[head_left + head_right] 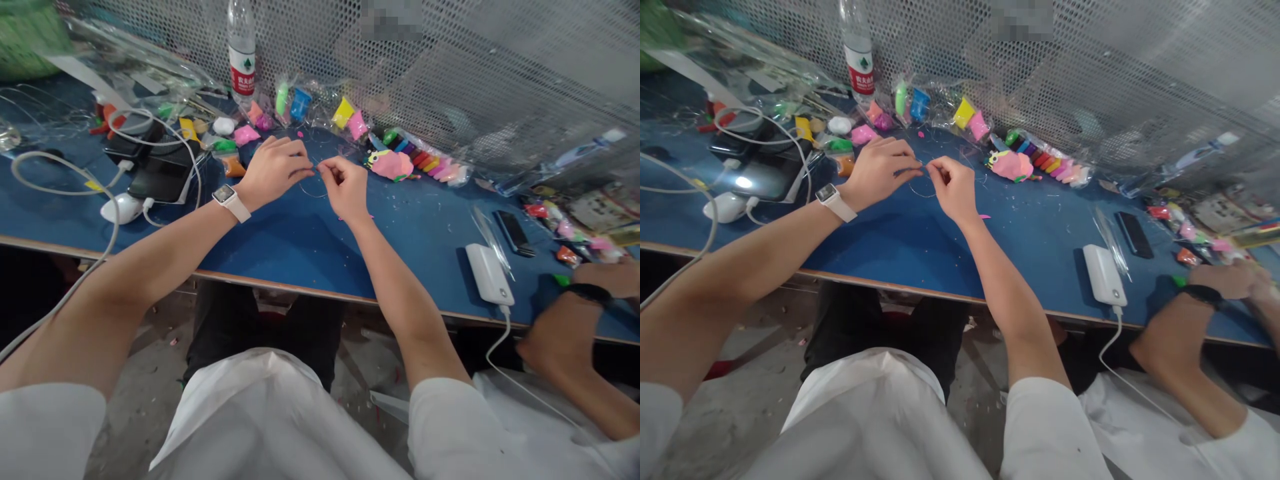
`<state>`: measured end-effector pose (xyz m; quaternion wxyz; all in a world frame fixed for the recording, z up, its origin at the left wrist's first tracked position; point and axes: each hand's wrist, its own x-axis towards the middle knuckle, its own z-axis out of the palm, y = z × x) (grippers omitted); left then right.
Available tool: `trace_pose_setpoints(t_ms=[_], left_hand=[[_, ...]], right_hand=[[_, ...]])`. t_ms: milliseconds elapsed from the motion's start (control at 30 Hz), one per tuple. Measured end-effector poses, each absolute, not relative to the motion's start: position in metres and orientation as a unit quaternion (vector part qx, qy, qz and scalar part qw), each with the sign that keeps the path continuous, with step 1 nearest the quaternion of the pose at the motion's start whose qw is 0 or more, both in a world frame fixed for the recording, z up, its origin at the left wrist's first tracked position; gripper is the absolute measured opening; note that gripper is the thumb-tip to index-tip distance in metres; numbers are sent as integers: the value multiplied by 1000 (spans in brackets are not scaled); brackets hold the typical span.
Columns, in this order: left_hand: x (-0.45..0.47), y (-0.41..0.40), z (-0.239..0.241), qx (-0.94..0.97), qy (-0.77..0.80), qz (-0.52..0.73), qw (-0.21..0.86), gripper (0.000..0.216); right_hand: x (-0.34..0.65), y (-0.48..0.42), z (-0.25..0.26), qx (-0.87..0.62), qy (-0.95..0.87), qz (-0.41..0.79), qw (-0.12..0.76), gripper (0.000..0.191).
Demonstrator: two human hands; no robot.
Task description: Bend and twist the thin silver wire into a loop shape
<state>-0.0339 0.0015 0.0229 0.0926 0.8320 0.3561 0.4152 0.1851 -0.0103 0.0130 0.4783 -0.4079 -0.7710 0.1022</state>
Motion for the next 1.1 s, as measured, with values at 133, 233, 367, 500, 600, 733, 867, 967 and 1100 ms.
trace_pose_setpoints(t_ms=[133, 233, 367, 500, 600, 733, 867, 967, 1100], left_hand=[[-28, 2, 20, 792, 361, 464, 162, 20], [-24, 5, 18, 735, 373, 475, 309, 25], [-24, 6, 18, 654, 374, 425, 501, 32], [-28, 1, 20, 716, 391, 497, 296, 18], [-29, -6, 23, 773, 404, 475, 119, 28], [-28, -12, 27, 812, 416, 407, 29, 24], [-26, -12, 26, 821, 419, 388, 16, 25], [-25, -9, 22, 823, 411, 392, 28, 27], [-26, -4, 21, 826, 399, 393, 72, 22]], right_hand=[[185, -11, 12, -393, -776, 95, 484, 67], [185, -15, 13, -375, -791, 71, 478, 61], [185, -18, 16, -361, -814, 48, 453, 56], [182, -15, 13, -400, -777, 66, 482, 57], [179, -13, 9, -423, -746, 94, 506, 58], [179, -11, 7, -409, -747, 116, 511, 63], [179, -12, 7, -399, -753, 126, 507, 63], [181, -13, 9, -384, -764, 124, 504, 59], [185, -13, 11, -368, -782, 100, 493, 54]])
